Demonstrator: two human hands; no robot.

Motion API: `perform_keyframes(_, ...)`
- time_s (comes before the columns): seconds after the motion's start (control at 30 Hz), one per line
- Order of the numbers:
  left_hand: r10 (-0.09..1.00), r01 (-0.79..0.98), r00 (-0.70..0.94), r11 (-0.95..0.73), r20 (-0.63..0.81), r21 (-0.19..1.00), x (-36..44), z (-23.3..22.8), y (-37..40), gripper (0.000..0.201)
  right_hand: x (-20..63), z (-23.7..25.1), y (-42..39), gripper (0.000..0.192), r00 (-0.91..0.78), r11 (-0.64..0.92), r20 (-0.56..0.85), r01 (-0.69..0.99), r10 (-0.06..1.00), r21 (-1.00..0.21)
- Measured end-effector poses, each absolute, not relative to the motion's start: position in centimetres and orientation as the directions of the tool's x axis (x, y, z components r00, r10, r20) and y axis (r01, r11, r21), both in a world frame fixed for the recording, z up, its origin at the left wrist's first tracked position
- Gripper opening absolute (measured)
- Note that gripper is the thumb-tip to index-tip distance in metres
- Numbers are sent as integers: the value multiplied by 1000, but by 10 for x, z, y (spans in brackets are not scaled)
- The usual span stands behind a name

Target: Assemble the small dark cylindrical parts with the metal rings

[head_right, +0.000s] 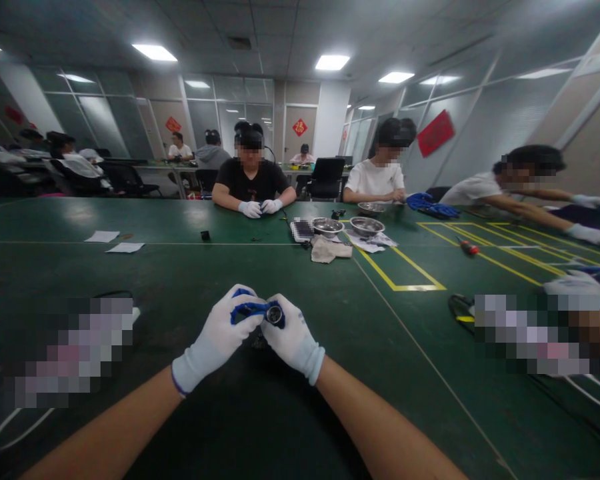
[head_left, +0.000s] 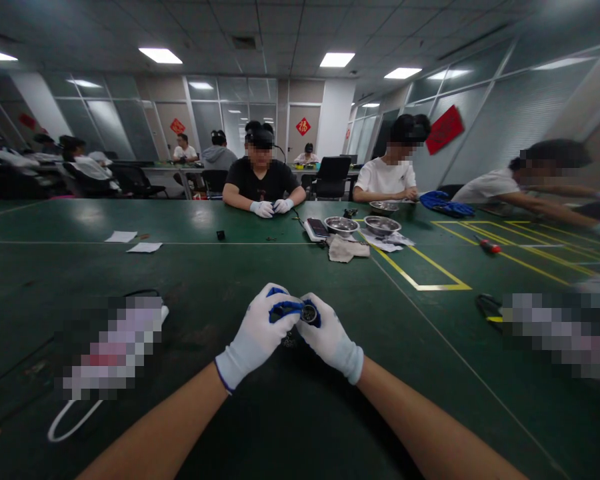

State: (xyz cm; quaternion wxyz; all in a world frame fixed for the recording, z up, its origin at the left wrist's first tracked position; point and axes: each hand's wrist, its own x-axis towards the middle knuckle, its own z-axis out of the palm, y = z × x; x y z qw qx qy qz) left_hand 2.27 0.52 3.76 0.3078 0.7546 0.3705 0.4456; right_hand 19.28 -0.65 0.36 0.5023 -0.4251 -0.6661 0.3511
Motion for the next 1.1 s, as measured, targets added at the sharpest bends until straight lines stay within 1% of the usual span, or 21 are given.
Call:
perform_keyframes(0.1,863,272,331,-475,382,837,31,36,-1,13,192,5,-8,9,-137,393,369,273,919,-878)
perform_keyframes(0.3,915,187,251,-367,317,911,39,36,-6,4,188,2,-8,10,-150,457,432,313,889,-833)
perform_keyframes(0.47,937,175,200,-322,287,930,42,31,-5,5,186,-1,-9,10,-152,465,440,340,885,-817)
perform_keyframes(0.57,954,171,163,-278,251,945,47,26,-5,5,186,-4,-8,11,-127,450,436,374,891,-811)
perform_keyframes(0.67,968,174,143,-231,207,957,50,25,-6,8,185,-6,-6,10,-94,456,461,413,883,-789)
perform_keyframes(0.8,981,227,121,-173,149,958,51,28,-8,13,184,-8,-5,9,-94,484,497,441,863,-756)
perform_keyframes(0.97,972,298,150,-219,181,929,47,27,-7,10,185,-8,-5,9,-126,509,516,474,847,-719)
perform_keyframes(1.1,952,293,181,-293,248,910,45,20,-3,6,186,-8,-5,12,-145,502,500,485,854,-716)
